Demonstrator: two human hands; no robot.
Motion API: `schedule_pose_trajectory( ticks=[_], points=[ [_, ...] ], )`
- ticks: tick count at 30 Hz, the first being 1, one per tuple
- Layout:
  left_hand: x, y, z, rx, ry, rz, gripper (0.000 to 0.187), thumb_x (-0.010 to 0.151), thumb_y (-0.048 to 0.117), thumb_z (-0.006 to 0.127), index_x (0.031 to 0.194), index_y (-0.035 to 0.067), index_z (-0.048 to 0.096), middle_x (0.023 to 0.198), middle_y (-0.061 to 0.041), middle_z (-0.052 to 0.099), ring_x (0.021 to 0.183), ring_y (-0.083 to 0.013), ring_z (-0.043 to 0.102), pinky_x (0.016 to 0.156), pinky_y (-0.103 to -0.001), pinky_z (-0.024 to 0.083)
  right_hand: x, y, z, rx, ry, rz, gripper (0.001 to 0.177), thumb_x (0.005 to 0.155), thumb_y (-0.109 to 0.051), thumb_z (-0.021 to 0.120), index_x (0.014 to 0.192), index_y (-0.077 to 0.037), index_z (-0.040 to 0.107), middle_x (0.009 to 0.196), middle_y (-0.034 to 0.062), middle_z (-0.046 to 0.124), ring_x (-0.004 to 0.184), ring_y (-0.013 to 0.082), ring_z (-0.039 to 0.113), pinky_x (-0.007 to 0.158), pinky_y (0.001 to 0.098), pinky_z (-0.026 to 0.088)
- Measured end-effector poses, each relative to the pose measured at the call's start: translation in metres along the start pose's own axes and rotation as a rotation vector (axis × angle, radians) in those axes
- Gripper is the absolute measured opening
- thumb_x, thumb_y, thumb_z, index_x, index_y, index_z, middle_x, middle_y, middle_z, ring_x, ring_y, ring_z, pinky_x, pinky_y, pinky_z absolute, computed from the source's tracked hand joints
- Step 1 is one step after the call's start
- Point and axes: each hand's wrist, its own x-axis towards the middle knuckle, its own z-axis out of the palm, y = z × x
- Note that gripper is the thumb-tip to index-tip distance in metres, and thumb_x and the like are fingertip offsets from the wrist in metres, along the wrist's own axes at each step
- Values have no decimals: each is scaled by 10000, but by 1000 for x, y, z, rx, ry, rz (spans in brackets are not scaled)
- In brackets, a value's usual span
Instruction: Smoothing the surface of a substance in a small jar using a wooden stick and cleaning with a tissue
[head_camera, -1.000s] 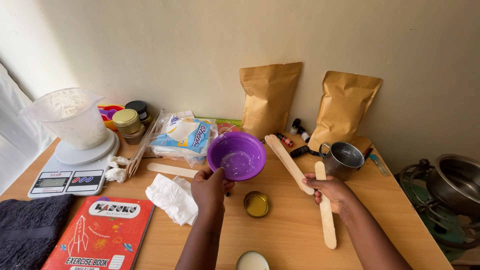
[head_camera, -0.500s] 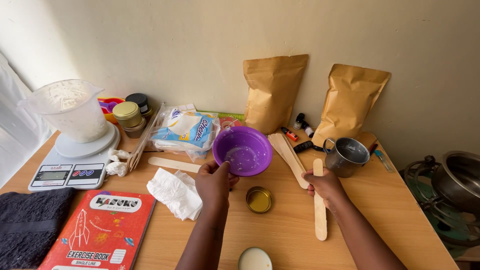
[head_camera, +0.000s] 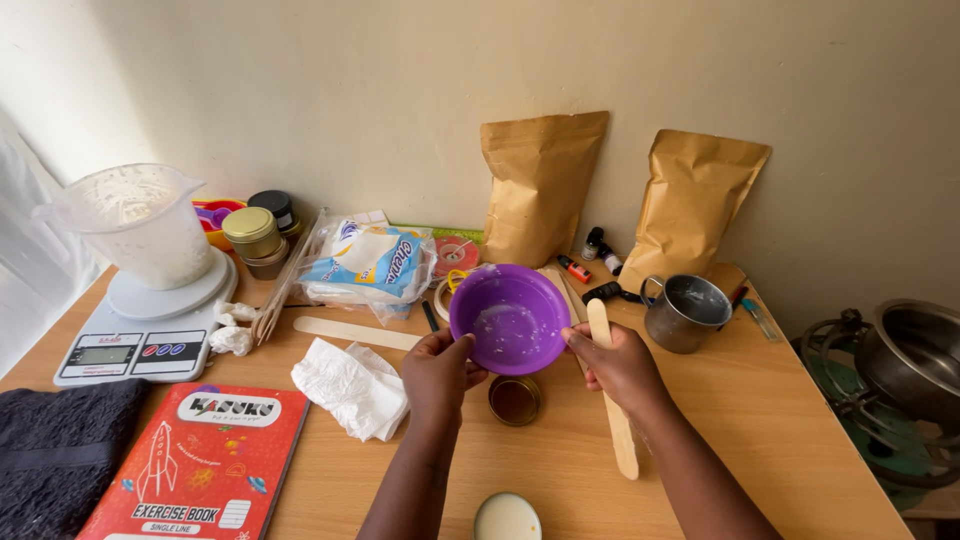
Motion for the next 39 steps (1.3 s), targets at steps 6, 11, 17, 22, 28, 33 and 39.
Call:
schedule_pose_trajectory(
  ticks=[6, 11, 17, 22, 28, 33, 39],
  points=[
    [19, -9, -1, 68, -42, 65, 346, 760, 23, 669, 1079, -107, 631, 790, -210, 636, 553, -250, 672, 502, -353, 606, 27, 19, 14, 156, 30, -23, 417, 742, -115, 719, 1107, 67, 632, 727, 118, 612, 474, 89, 511, 431, 231, 540],
    [6, 12, -5, 188, -78, 145, 434, 790, 76, 672, 1185, -80, 584, 860, -221, 658, 595, -221, 659, 538, -317, 592, 14, 9, 17, 134, 44, -61, 429, 715, -66, 726, 1116, 57, 636, 744, 122, 627, 469, 92, 513, 426, 229, 537],
    [13, 17, 3, 499, -52, 263, 449, 846, 126, 625, 1268, -13, 555, 934, -212, 694, 730, -246, 677, 611, -334, 570, 19, 6, 23, 57, 93, -103, 400, 704, -47, 706, 1088, 49, 648, 782, 146, 661, 464, 110, 519, 427, 233, 530],
    [-1, 34, 15, 602, -50, 250, 475, 859, 199, 607, 1303, 40, 547, 1027, -195, 697, 977, -277, 682, 807, -392, 557, 34, 12, 25, 14, 120, -92, 384, 684, -41, 719, 1051, 53, 663, 812, 150, 675, 445, 133, 549, 418, 249, 543],
    [5, 38, 25, 576, -142, 232, 534, 864, 223, 552, 1360, 40, 475, 1231, -192, 613, 1198, -301, 558, 997, -456, 454, 36, 5, 25, 36, 124, -79, 369, 734, -41, 655, 1086, 68, 642, 842, 137, 656, 472, 89, 527, 434, 206, 523],
    [31, 29, 28, 574, -133, 309, 561, 865, 333, 528, 1334, 27, 512, 1330, -206, 516, 1291, -369, 443, 1047, -492, 376, 56, 18, 28, 190, 149, -122, 345, 758, -90, 680, 1078, 38, 654, 763, 92, 646, 444, 66, 509, 405, 210, 529],
    [-22, 77, 29, 98, -192, 489, 444, 902, 169, 490, 1269, -77, 528, 1248, -309, 514, 1233, -446, 473, 1044, -539, 360, 17, -33, 19, 308, 164, -223, 322, 813, -119, 628, 1100, 26, 651, 710, 68, 585, 467, 53, 496, 425, 179, 521]
  ],
)
